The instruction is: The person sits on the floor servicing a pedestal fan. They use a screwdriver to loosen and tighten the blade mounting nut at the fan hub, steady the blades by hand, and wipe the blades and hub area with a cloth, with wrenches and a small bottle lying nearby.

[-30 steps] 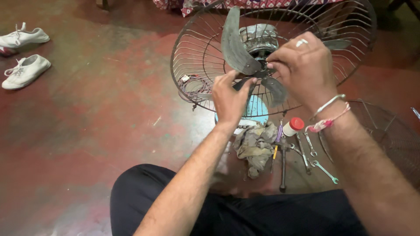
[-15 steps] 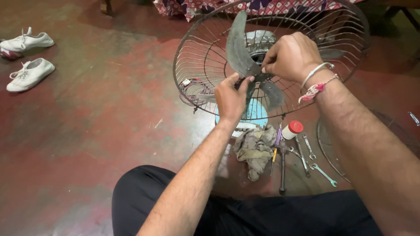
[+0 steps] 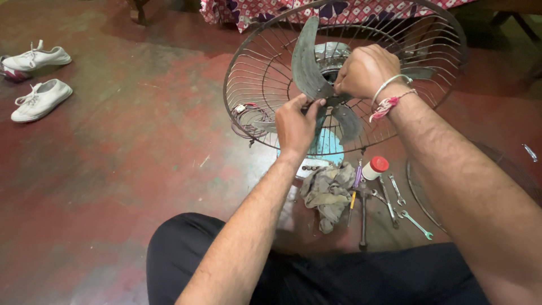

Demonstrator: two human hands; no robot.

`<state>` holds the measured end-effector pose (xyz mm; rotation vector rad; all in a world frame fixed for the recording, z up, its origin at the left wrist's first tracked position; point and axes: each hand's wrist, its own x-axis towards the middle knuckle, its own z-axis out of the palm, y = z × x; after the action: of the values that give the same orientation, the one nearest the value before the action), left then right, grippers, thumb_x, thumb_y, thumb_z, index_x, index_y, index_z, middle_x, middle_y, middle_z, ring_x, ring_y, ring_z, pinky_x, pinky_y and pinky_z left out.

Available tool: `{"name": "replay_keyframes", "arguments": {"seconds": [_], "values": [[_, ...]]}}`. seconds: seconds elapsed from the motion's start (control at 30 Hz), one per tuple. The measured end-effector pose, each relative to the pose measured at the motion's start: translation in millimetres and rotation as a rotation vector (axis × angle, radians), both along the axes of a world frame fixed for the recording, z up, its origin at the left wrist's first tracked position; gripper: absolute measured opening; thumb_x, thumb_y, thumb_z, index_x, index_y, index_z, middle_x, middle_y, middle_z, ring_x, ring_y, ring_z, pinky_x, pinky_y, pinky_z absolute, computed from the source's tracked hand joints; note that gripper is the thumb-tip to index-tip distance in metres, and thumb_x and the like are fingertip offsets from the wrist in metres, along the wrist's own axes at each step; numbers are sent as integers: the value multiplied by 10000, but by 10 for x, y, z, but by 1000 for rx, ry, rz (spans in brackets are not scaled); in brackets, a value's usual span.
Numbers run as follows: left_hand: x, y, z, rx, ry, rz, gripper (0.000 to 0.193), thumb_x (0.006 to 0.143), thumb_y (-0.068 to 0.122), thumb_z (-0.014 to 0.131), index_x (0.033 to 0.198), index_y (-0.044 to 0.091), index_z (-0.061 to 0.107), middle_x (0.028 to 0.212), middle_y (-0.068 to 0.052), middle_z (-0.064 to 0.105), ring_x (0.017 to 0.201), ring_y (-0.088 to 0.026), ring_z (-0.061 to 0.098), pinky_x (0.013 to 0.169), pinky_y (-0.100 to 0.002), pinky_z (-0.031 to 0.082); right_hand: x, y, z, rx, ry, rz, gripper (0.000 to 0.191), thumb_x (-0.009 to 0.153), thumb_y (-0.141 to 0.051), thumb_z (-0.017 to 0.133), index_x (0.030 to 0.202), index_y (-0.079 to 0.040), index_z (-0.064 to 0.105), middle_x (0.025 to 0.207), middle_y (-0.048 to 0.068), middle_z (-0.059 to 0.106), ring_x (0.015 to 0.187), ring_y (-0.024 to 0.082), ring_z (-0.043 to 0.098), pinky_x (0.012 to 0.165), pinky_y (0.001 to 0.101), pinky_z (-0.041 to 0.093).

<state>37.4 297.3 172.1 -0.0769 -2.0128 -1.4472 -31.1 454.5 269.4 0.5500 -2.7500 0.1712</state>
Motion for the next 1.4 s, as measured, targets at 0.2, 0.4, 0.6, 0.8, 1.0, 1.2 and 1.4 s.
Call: {"name": "replay_keyframes", "arguments": {"seconds": [0.2, 0.4, 0.6, 0.8, 1.0, 1.2, 1.4], "values": [[28, 17, 63, 2, -43, 8, 225, 854, 220, 810, 858, 5, 744, 758, -190, 723, 680, -320, 729, 629, -391, 517, -46, 37, -11, -2, -22, -71, 153, 686, -339, 879, 797, -245, 831, 818, 66, 756, 818, 321, 721, 742, 441, 571], [38, 60, 128, 28, -34, -3, 197, 842, 221, 798, 884, 33, 758, 769, -167, 739, 688, -308, 743, 636, -386, 525, -133, 54, -147, 17, 231, -72, 143, 706, -335, 856, 746, -202, 823, 855, 84, 765, 886, 323, 730, 780, 431, 584], [34, 0, 81, -18, -35, 19, 209, 847, 213, 813, 873, 18, 741, 787, -181, 736, 734, -335, 737, 651, -399, 532, -172, -8, -64, 11, -112, -197, 235, 700, -400, 872, 865, -236, 838, 912, 85, 764, 894, 331, 718, 788, 449, 572], [44, -22, 69, -63, 31, 25, 185, 839, 197, 807, 879, 29, 739, 820, -171, 739, 765, -345, 732, 658, -408, 533, -146, -31, 17, 70, -250, -111, 206, 727, -376, 861, 908, -278, 844, 906, 17, 775, 861, 264, 735, 781, 424, 577], [31, -4, 86, -117, 50, 50, 205, 838, 204, 823, 850, 25, 725, 810, -173, 733, 769, -358, 723, 664, -424, 530, -162, 61, -32, -58, -277, -122, 206, 695, -320, 863, 900, -298, 850, 908, -44, 793, 872, 205, 744, 782, 408, 574], [38, 3, 99, -122, 71, 59, 204, 833, 205, 824, 865, 29, 727, 815, -171, 734, 770, -363, 721, 656, -426, 524, -177, 74, -30, -23, -227, -104, 244, 668, -371, 883, 903, -318, 845, 906, -36, 777, 884, 236, 729, 773, 428, 569], [32, 14, 73, -86, 69, 43, 193, 835, 204, 819, 876, 35, 737, 806, -167, 734, 759, -346, 733, 655, -415, 536, -89, 62, -33, 2, -139, -125, 188, 706, -414, 857, 858, -304, 846, 881, -7, 777, 863, 271, 732, 772, 443, 579]]}}
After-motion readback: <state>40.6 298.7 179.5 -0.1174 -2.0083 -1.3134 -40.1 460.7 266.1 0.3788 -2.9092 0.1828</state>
